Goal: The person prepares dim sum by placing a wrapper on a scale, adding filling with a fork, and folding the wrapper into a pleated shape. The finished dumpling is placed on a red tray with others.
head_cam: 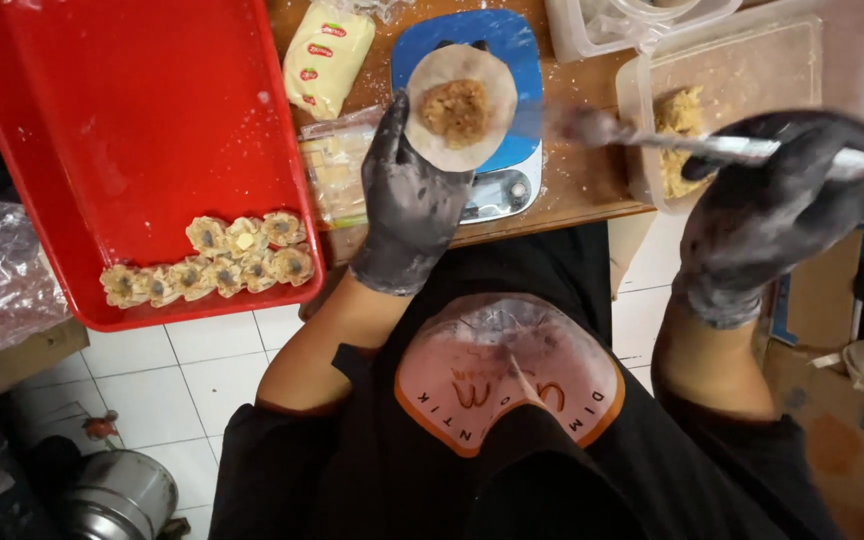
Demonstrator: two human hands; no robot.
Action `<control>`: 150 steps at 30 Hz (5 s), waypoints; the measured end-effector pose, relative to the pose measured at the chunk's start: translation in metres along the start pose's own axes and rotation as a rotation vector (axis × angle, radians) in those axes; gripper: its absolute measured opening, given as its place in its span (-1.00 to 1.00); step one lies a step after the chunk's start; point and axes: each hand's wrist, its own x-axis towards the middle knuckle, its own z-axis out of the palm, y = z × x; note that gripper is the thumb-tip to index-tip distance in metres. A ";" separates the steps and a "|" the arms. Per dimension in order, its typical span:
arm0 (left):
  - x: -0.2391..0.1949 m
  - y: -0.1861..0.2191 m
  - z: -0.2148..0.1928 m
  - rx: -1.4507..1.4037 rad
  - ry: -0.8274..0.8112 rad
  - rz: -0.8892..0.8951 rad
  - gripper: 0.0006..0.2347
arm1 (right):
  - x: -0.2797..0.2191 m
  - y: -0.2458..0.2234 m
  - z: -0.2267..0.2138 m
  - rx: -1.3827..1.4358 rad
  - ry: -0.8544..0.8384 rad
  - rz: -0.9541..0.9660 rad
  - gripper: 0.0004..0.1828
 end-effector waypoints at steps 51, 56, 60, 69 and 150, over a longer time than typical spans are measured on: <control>0.013 0.019 -0.005 0.573 -0.059 -0.043 -0.61 | 0.017 -0.008 0.030 1.058 -0.281 0.649 -0.73; -0.006 0.053 0.012 1.084 0.112 0.331 -0.57 | 0.014 -0.010 0.030 0.909 -0.313 0.615 -0.63; -0.009 0.057 0.008 0.861 0.017 0.432 -0.66 | 0.017 -0.023 0.028 0.888 -0.364 0.557 -0.67; -0.015 0.052 0.019 0.918 -0.246 0.404 -0.74 | 0.018 -0.032 0.016 0.803 -0.461 0.384 -0.73; -0.021 -0.098 0.002 0.978 -0.291 -0.127 -0.73 | -0.031 0.118 -0.029 0.704 -0.010 1.008 -0.64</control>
